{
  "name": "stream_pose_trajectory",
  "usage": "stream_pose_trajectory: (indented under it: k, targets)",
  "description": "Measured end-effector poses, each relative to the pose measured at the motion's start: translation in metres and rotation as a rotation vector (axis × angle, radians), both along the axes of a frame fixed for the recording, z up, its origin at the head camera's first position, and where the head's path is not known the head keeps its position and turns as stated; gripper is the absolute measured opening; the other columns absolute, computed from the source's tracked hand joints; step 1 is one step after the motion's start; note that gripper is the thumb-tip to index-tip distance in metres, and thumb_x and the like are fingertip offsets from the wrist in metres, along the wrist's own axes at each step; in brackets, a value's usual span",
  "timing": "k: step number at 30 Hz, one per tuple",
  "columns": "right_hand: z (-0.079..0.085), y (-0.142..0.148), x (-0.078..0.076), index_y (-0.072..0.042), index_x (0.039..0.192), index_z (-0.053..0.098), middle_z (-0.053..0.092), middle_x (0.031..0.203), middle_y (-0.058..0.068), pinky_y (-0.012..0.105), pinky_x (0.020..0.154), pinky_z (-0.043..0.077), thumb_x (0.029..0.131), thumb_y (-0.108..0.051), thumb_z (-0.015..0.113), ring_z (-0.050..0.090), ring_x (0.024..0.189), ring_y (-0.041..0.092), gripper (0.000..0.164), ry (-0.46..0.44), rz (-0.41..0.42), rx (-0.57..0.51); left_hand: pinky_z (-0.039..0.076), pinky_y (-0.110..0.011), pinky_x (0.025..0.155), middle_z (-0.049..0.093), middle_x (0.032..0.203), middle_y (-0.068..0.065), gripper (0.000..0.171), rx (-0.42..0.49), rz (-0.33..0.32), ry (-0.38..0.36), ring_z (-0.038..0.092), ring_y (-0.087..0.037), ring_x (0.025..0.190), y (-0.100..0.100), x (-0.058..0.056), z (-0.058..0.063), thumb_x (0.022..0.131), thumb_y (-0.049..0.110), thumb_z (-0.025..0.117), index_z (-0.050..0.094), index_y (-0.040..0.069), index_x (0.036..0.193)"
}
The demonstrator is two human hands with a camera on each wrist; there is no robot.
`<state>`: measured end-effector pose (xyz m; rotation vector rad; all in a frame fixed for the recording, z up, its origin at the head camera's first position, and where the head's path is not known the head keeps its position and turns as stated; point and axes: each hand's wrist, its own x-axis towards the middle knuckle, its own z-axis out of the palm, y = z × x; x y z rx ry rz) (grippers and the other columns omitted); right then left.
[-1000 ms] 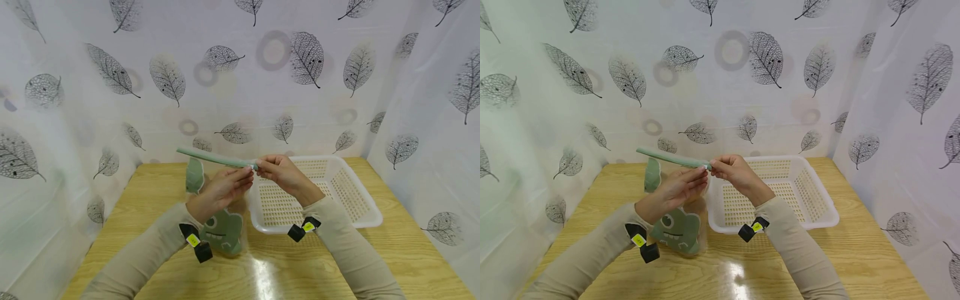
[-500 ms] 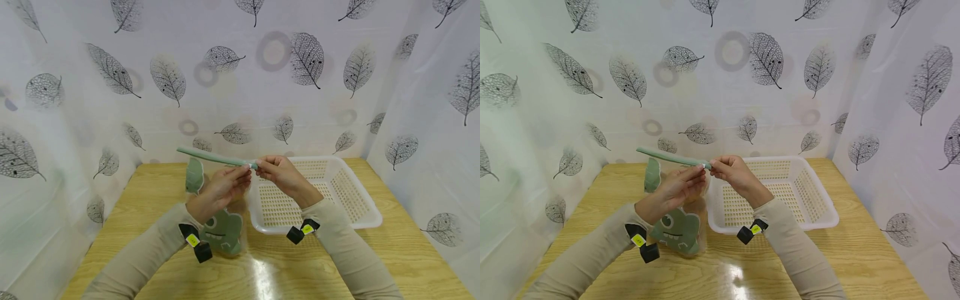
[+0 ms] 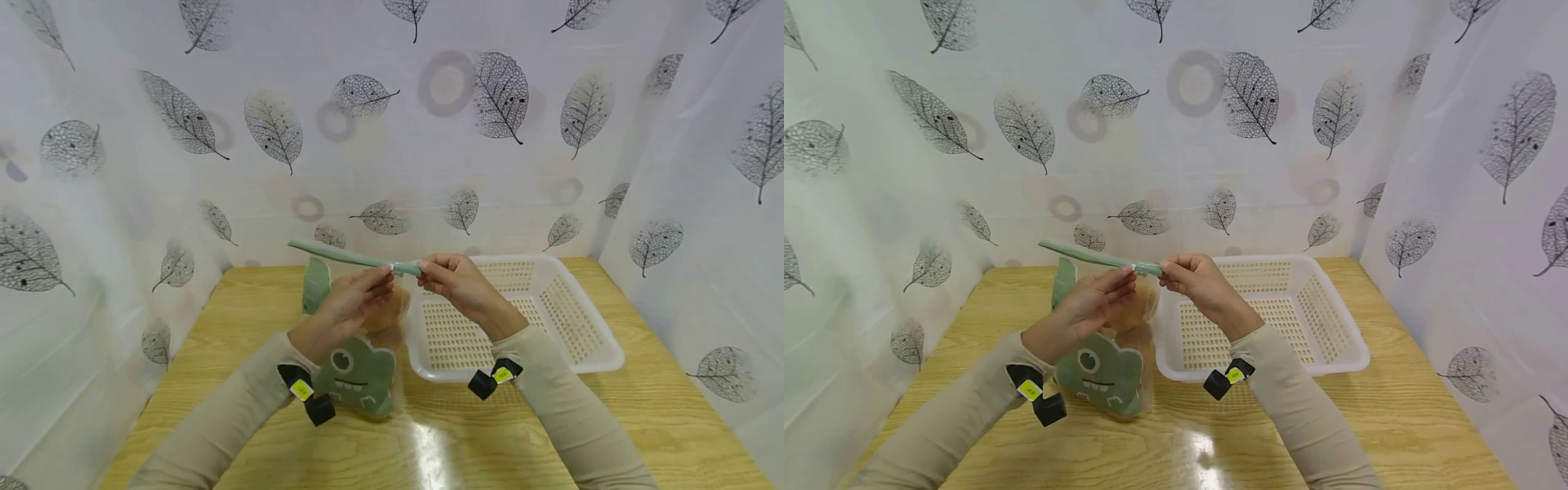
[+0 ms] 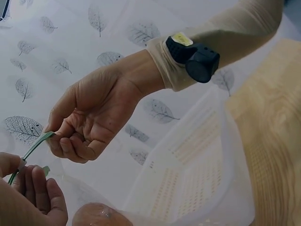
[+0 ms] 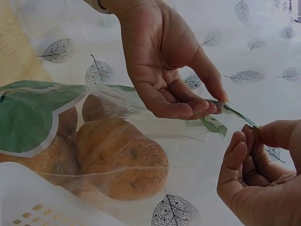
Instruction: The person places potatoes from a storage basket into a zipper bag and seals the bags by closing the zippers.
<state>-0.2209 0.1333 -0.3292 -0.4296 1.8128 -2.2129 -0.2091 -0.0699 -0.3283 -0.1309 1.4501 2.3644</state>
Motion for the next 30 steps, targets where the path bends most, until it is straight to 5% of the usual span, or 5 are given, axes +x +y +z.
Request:
stream_pose_trajectory:
  k: [8, 30]
  targets:
    - [0.001, 0.000, 0.001, -0.009, 0.087, 0.065, 0.060, 0.080, -0.001, 0.018, 0.072, 0.054, 0.100, -0.005, 0.047, 0.057, 0.075, 0.009, 0.022, -0.014, -0.007, -0.003, 0.058, -0.022, 0.085, 0.070, 0.086, 0.000, 0.019, 0.021, -0.024, 0.011, 0.065, -0.010, 0.083, -0.016, -0.001, 0.004, 0.098, 0.014, 0.057, 0.072, 0.012, 0.085]
    - [-0.002, 0.009, 0.001, -0.009, 0.086, 0.066, 0.061, 0.080, -0.001, 0.017, 0.069, 0.053, 0.100, -0.004, 0.045, 0.057, 0.075, 0.009, 0.026, -0.020, 0.004, -0.029, 0.058, -0.022, 0.082, 0.068, 0.082, 0.000, 0.021, 0.015, 0.065, -0.033, 0.064, -0.010, 0.079, -0.064, -0.010, 0.004, 0.098, 0.012, 0.057, 0.071, 0.012, 0.082]
